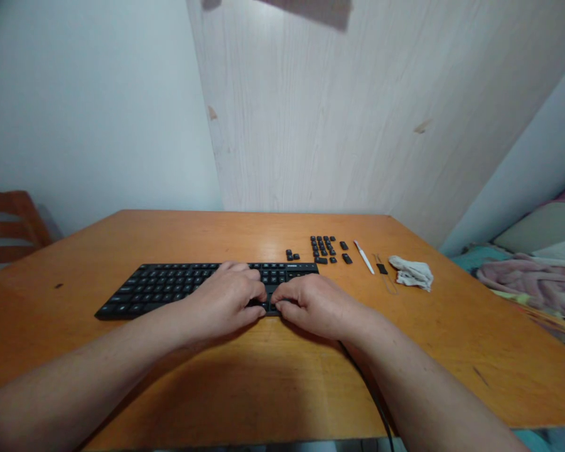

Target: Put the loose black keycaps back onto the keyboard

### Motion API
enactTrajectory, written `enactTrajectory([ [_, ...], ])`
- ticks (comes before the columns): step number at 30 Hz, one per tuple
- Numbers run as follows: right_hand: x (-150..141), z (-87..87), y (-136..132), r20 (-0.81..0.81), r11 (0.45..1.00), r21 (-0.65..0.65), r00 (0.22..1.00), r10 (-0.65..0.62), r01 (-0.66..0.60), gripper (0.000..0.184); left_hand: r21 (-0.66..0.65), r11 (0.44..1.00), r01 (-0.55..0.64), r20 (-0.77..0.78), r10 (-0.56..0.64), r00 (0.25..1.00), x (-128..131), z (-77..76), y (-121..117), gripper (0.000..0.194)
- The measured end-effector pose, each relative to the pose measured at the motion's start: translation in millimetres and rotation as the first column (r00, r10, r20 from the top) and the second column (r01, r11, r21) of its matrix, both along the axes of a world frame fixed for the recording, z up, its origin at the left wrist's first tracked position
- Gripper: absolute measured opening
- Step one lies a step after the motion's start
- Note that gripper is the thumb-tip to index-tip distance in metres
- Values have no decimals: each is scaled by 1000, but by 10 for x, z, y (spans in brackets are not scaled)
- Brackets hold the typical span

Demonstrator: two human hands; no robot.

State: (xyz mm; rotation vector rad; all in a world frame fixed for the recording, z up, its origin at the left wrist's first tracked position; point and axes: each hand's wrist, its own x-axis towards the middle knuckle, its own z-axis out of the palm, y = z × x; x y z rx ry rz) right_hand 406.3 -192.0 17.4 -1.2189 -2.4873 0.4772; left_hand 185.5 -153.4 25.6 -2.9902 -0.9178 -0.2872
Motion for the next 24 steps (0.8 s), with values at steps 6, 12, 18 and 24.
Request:
enactTrajectory([
  [6,-19,-6,-43,48,998,1,997,62,-62,33,-3,1000,-14,10,14,1000,-2,-24,27,14],
  [12,-51,27,-73,93,997,-38,994,64,-61,35,-41,999,-15,40,17,999,-11,-36,56,15],
  [18,-59,29,-81,86,998,-48,995,53,-49,34,-61,998,-15,41,18,999,-21,-33,60,15],
  [24,-40,-27,-52,67,998,-52,997,41,-37,36,-40,999,-13,16,14,1000,-12,8,37,18],
])
